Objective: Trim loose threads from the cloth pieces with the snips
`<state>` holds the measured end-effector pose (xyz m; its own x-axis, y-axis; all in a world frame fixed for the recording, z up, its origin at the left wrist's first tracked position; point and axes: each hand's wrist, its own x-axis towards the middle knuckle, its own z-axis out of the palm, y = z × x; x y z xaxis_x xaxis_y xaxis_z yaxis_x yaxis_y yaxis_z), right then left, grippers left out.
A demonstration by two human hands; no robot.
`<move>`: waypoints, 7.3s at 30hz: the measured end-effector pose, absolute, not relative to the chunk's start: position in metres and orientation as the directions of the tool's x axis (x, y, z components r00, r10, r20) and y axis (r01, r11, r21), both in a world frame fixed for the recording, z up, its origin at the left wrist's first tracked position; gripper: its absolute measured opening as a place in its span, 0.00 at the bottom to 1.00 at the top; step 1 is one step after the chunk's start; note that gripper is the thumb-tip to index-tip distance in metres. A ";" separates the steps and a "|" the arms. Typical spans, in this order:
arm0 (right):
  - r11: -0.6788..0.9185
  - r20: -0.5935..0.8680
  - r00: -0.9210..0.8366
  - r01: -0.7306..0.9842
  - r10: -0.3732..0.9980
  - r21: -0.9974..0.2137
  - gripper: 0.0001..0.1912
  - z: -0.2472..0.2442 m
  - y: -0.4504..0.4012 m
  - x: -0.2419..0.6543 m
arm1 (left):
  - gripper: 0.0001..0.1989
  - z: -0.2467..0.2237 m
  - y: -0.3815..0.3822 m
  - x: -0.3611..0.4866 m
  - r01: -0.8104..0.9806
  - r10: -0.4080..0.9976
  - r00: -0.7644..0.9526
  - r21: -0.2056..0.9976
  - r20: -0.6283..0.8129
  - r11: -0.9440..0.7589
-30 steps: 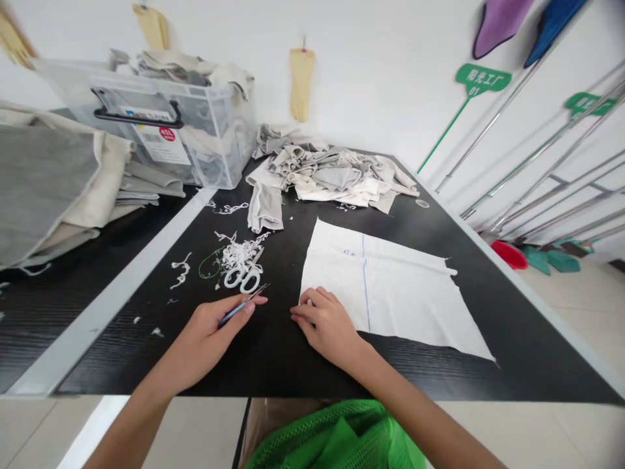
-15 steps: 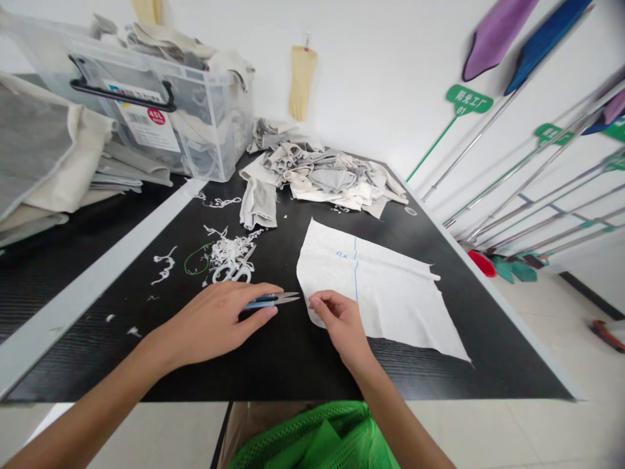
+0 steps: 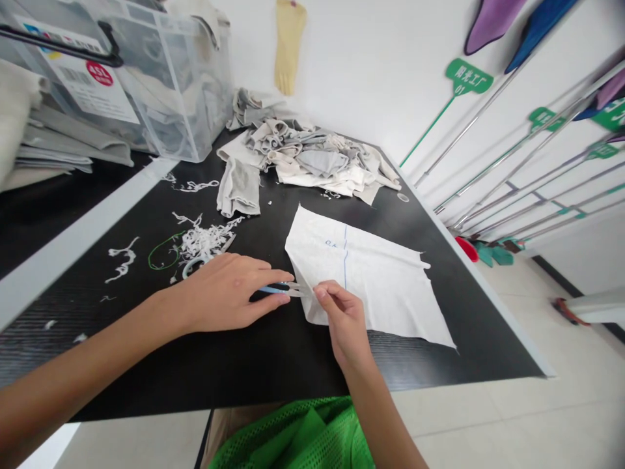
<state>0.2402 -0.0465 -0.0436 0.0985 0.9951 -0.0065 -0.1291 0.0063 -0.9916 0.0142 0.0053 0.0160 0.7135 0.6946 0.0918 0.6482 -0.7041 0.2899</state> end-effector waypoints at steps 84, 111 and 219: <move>-0.035 -0.106 0.164 -0.389 0.981 -0.921 0.11 -0.035 -0.044 0.247 | 0.13 0.028 0.025 -0.016 0.659 0.772 0.622 0.445 0.130 -0.606; 0.305 0.067 -0.537 0.368 0.841 -0.878 0.11 0.058 0.184 0.144 | 0.15 -0.021 -0.011 -0.030 0.800 0.868 0.487 0.347 0.098 -0.489; -0.217 -0.273 -0.372 0.186 0.887 -0.958 0.12 -0.030 0.278 0.294 | 0.18 -0.004 0.231 0.087 0.801 0.924 0.381 0.503 -0.012 -0.324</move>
